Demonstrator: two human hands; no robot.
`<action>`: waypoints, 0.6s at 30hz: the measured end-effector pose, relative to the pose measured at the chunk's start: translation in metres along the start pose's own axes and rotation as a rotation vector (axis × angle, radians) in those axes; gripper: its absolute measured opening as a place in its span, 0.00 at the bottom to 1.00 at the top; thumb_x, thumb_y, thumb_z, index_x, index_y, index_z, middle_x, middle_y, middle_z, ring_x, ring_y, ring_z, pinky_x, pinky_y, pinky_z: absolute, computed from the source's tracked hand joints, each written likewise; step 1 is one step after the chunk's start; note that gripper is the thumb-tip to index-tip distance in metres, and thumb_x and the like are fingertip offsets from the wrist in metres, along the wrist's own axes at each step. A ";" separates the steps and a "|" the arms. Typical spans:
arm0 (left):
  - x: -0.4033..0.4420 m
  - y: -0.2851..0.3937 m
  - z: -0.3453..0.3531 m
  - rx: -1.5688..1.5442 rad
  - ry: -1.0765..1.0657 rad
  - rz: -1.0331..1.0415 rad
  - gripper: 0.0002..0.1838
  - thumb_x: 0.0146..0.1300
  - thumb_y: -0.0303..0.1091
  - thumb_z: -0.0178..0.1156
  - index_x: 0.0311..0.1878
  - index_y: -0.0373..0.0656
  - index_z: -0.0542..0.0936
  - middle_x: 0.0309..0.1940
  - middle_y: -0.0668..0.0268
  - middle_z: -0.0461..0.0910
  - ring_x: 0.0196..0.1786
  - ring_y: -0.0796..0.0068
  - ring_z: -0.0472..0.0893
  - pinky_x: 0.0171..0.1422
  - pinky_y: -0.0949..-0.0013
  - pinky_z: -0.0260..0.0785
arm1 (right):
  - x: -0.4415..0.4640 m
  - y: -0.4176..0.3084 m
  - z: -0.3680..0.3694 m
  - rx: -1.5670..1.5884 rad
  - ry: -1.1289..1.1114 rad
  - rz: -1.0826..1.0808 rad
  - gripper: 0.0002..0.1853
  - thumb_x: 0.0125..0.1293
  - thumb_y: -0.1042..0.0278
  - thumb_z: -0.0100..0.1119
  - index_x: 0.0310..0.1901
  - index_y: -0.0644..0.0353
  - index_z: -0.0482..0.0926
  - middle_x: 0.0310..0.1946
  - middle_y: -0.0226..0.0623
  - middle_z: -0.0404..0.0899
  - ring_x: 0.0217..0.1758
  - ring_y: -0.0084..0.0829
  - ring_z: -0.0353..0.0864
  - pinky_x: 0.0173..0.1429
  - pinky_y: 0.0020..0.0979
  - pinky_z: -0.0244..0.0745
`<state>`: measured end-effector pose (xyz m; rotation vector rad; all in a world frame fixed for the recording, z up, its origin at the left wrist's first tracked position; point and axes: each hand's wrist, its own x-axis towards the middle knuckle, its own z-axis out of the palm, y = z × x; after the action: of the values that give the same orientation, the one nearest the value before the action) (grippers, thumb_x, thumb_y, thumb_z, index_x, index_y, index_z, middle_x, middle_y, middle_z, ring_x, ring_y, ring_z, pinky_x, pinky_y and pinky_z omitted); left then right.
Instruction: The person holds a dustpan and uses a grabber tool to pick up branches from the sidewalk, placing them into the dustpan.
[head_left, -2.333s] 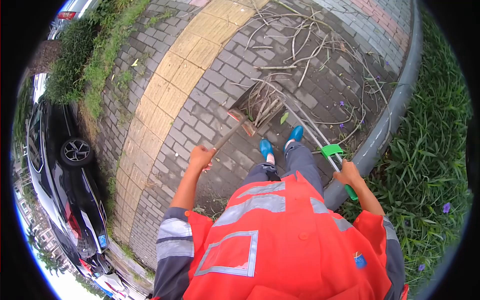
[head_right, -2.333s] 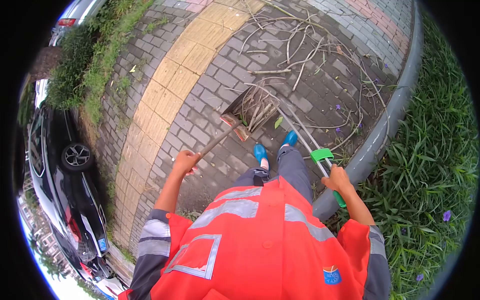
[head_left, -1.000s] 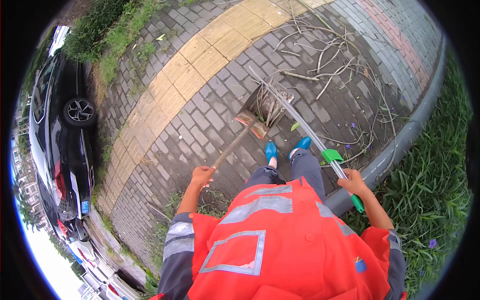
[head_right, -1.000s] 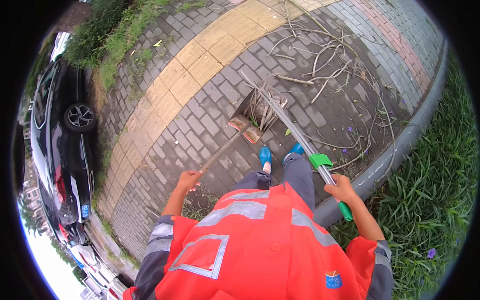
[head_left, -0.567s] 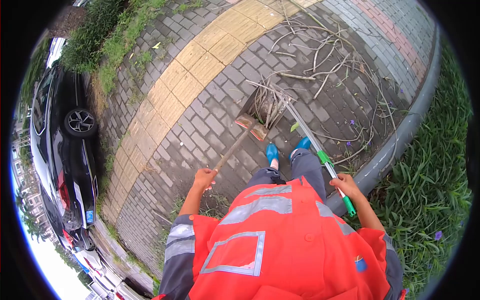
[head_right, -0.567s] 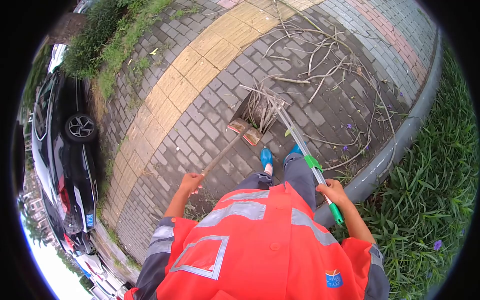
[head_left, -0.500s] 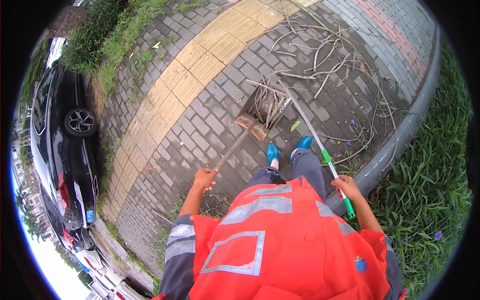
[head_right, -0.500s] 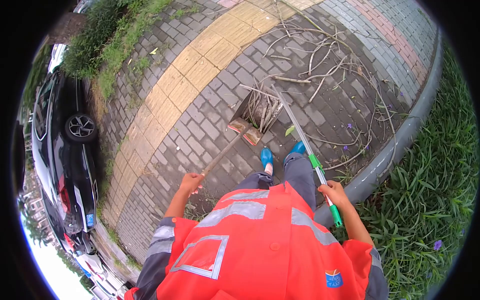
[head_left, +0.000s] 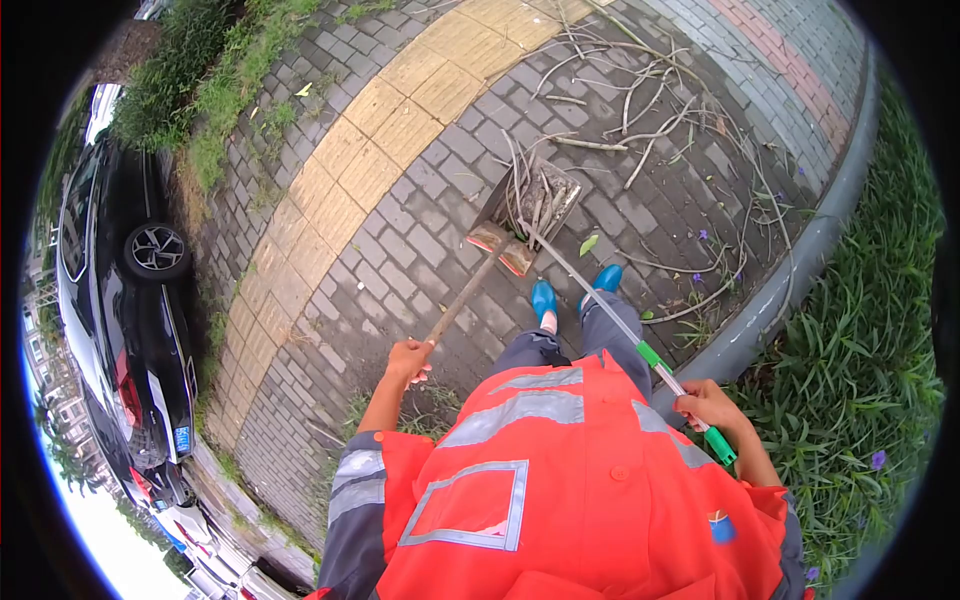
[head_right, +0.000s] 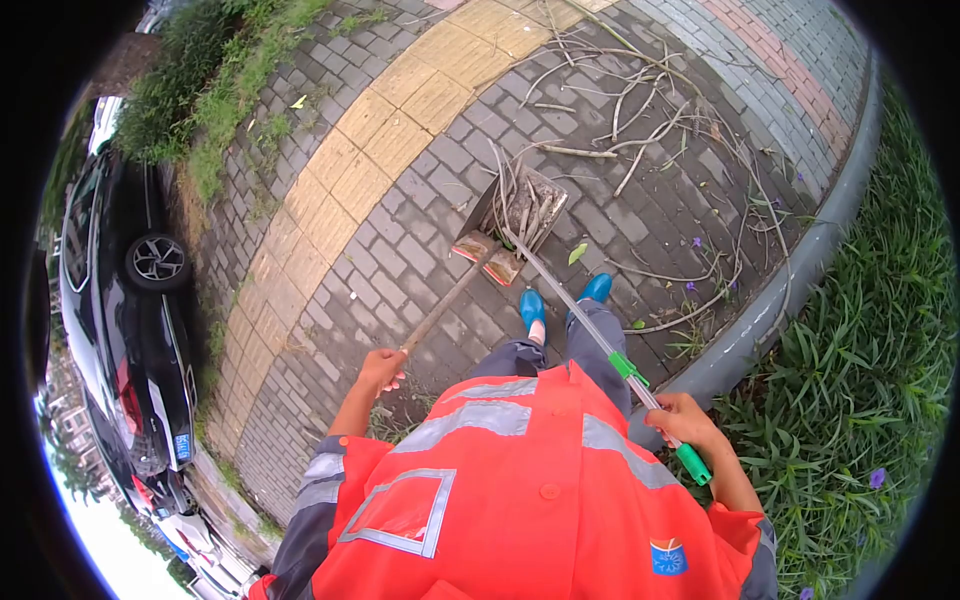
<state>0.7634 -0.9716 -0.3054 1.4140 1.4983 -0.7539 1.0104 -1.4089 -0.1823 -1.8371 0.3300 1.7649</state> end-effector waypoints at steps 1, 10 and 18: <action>-0.002 0.001 0.000 -0.016 -0.003 -0.007 0.21 0.54 0.47 0.58 0.43 0.38 0.76 0.20 0.61 0.77 0.12 0.78 0.71 0.12 0.75 0.60 | 0.000 -0.001 0.004 0.000 -0.001 -0.001 0.11 0.48 0.67 0.55 0.32 0.65 0.74 0.16 0.30 0.67 0.14 0.20 0.65 0.16 0.23 0.58; -0.003 -0.002 -0.001 -0.277 -0.277 -0.062 0.11 0.56 0.37 0.58 0.27 0.43 0.69 0.13 0.70 0.68 0.10 0.81 0.65 0.10 0.75 0.53 | 0.051 -0.002 -0.001 -0.114 0.272 -0.240 0.19 0.43 0.58 0.58 0.31 0.67 0.75 0.18 0.34 0.71 0.22 0.25 0.69 0.26 0.28 0.62; -0.053 -0.029 -0.011 -0.470 -0.269 -0.171 0.09 0.57 0.32 0.56 0.25 0.42 0.68 0.13 0.70 0.67 0.10 0.81 0.63 0.10 0.74 0.52 | 0.088 -0.031 -0.025 0.033 0.313 -0.090 0.20 0.41 0.56 0.57 0.27 0.69 0.75 0.20 0.37 0.73 0.22 0.28 0.71 0.27 0.29 0.65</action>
<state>0.7292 -0.9882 -0.2572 0.8091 1.4730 -0.6130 1.0568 -1.3801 -0.2613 -2.0719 0.3866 1.4029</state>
